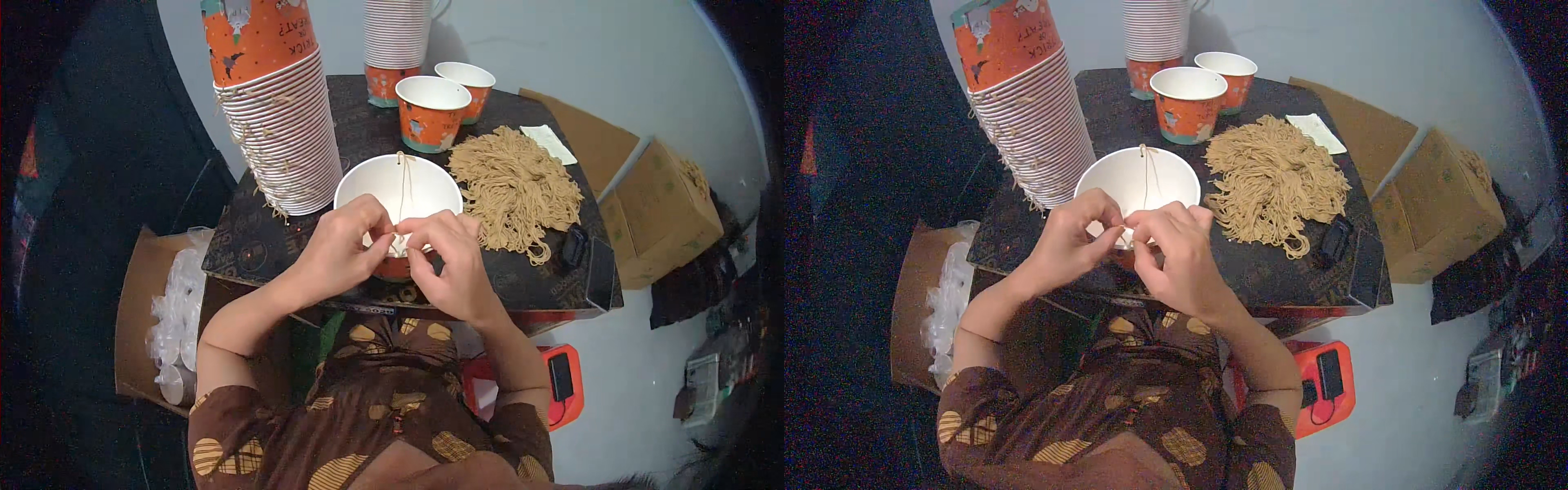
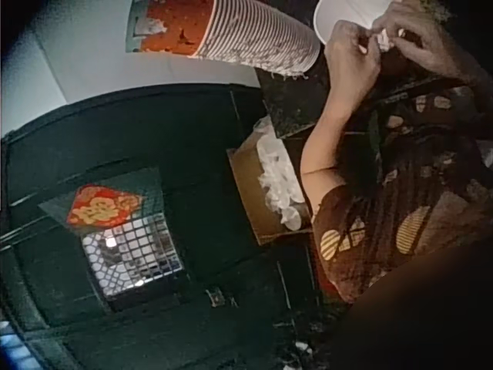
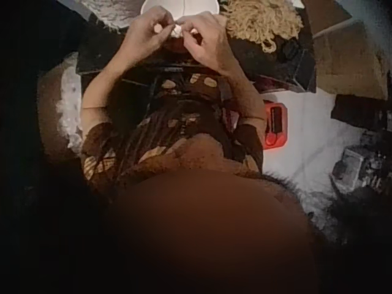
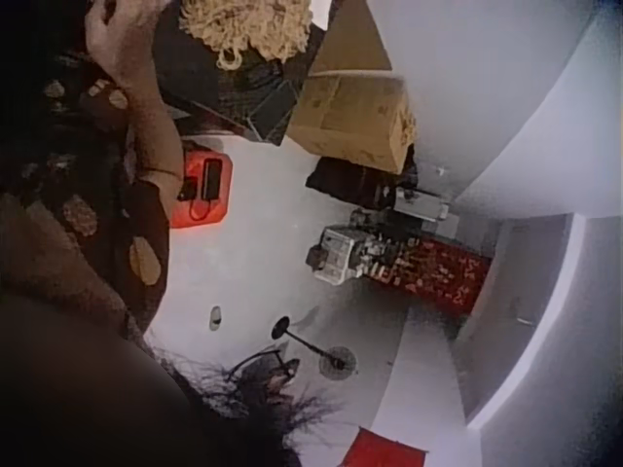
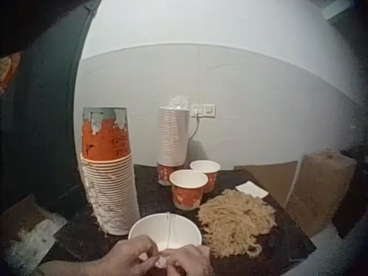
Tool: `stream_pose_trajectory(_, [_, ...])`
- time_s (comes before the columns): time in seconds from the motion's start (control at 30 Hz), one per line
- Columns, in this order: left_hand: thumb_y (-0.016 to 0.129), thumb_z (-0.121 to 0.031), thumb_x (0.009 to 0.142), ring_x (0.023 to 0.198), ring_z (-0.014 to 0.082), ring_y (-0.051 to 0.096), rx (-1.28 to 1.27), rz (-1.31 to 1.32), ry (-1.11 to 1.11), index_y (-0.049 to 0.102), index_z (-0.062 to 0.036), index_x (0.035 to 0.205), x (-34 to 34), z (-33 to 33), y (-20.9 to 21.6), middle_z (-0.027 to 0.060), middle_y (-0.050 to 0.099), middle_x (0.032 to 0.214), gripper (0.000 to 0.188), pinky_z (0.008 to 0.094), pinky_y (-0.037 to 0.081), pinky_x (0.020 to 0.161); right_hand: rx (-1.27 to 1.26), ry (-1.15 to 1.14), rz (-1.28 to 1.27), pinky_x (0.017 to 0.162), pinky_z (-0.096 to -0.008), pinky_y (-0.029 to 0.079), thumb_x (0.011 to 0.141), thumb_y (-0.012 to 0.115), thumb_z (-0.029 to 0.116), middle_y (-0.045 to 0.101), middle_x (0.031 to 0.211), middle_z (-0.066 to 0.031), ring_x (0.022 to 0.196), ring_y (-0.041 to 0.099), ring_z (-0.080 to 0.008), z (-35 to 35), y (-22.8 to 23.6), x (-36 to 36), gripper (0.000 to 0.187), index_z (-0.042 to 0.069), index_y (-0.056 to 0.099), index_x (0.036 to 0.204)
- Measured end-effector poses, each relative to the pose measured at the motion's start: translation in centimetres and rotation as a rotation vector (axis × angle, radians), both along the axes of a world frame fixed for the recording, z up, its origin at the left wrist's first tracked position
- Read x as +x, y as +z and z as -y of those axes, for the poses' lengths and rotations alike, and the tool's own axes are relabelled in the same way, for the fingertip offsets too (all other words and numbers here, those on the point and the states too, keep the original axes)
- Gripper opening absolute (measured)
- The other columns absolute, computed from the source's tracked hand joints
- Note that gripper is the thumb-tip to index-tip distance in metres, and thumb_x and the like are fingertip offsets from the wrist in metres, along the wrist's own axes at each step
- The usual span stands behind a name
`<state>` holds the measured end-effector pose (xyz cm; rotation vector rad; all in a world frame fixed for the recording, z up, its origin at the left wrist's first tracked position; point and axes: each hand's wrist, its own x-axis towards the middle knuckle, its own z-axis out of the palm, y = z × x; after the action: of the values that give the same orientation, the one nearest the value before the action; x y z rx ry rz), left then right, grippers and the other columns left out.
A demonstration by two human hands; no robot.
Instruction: Thread a piece of string or thin elastic through holes in paper cups as part of a manufacturing or packaging assembly process.
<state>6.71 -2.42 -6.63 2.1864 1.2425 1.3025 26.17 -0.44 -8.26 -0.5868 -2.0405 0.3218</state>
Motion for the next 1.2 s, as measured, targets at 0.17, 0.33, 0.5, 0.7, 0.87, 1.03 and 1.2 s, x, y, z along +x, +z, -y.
stream_pose_trajectory(0.17, [0.068,0.003,0.081,0.075,0.0238,0.063,0.009,-0.253,-0.003,0.06,-0.0024,0.084,-0.5,1.1,1.1,0.0078,0.062,0.079,0.01,0.0393,0.051,0.083,-0.014,-0.001,-0.019,0.087,-0.0354,0.033,0.079,0.065,-0.001,0.07,0.093,-0.0002,0.085,0.06,-0.0168,-0.2,-0.6,-0.2,0.012,0.009,0.059,0.085])
stream_pose_trajectory(0.33, [0.068,-0.002,0.081,0.072,0.0318,0.062,0.032,-0.23,-0.064,0.06,-0.0026,0.082,-0.6,1.5,1.1,0.0107,0.061,0.075,0.008,0.0481,0.046,0.095,-0.032,-0.03,-0.031,0.087,-0.0349,0.033,0.079,0.065,0.0,0.067,0.088,0.0008,0.083,0.06,-0.0165,0.0,-0.9,-0.6,0.012,0.009,0.06,0.085])
stream_pose_trajectory(0.5, [0.067,-0.003,0.083,0.072,0.0276,0.063,0.001,-0.212,-0.101,0.061,-0.0044,0.084,-0.8,1.8,1.1,0.0073,0.061,0.075,0.006,0.0554,0.036,0.108,0.003,-0.077,-0.067,0.084,-0.0374,0.031,0.077,0.07,0.005,0.062,0.083,0.0033,0.081,0.058,-0.0175,0.2,-1.2,-0.9,0.013,0.01,0.064,0.087])
stream_pose_trajectory(0.7, [0.069,-0.003,0.082,0.071,0.0259,0.064,0.005,-0.239,-0.128,0.064,-0.0058,0.086,-0.8,2.0,1.3,0.0054,0.06,0.074,0.007,0.0571,0.032,0.112,-0.015,-0.091,-0.047,0.084,-0.0378,0.031,0.076,0.071,0.006,0.062,0.082,0.0037,0.081,0.057,-0.0176,0.5,-1.2,-0.8,0.013,0.011,0.064,0.085])
stream_pose_trajectory(0.87, [0.07,0.001,0.079,0.076,0.0207,0.067,-0.001,-0.18,-0.128,0.065,-0.0055,0.085,-1.1,2.1,1.0,0.0024,0.066,0.08,0.011,0.0544,0.031,0.115,-0.008,-0.105,-0.052,0.083,-0.0384,0.031,0.077,0.071,0.006,0.061,0.081,0.0033,0.081,0.057,-0.0182,0.7,-1.1,-1.0,0.013,0.011,0.063,0.085])
stream_pose_trajectory(1.03, [0.07,-0.001,0.082,0.074,0.0227,0.066,-0.009,-0.153,-0.133,0.065,-0.005,0.086,-1.2,1.7,0.7,0.0041,0.065,0.077,0.007,0.0562,0.032,0.113,0.004,-0.108,-0.043,0.084,-0.0392,0.031,0.079,0.072,0.008,0.062,0.081,0.0027,0.081,0.057,-0.0191,0.8,-1.1,-1.0,0.012,0.011,0.063,0.086])
stream_pose_trajectory(1.2, [0.07,-0.004,0.084,0.07,0.0256,0.066,-0.047,-0.13,-0.124,0.066,-0.0044,0.085,-1.1,1.5,0.7,0.0058,0.065,0.073,0.005,0.0581,0.034,0.111,0.008,-0.092,-0.01,0.085,-0.0398,0.031,0.081,0.072,0.009,0.064,0.083,0.002,0.084,0.057,-0.0198,0.7,-0.9,-0.7,0.011,0.011,0.064,0.088])
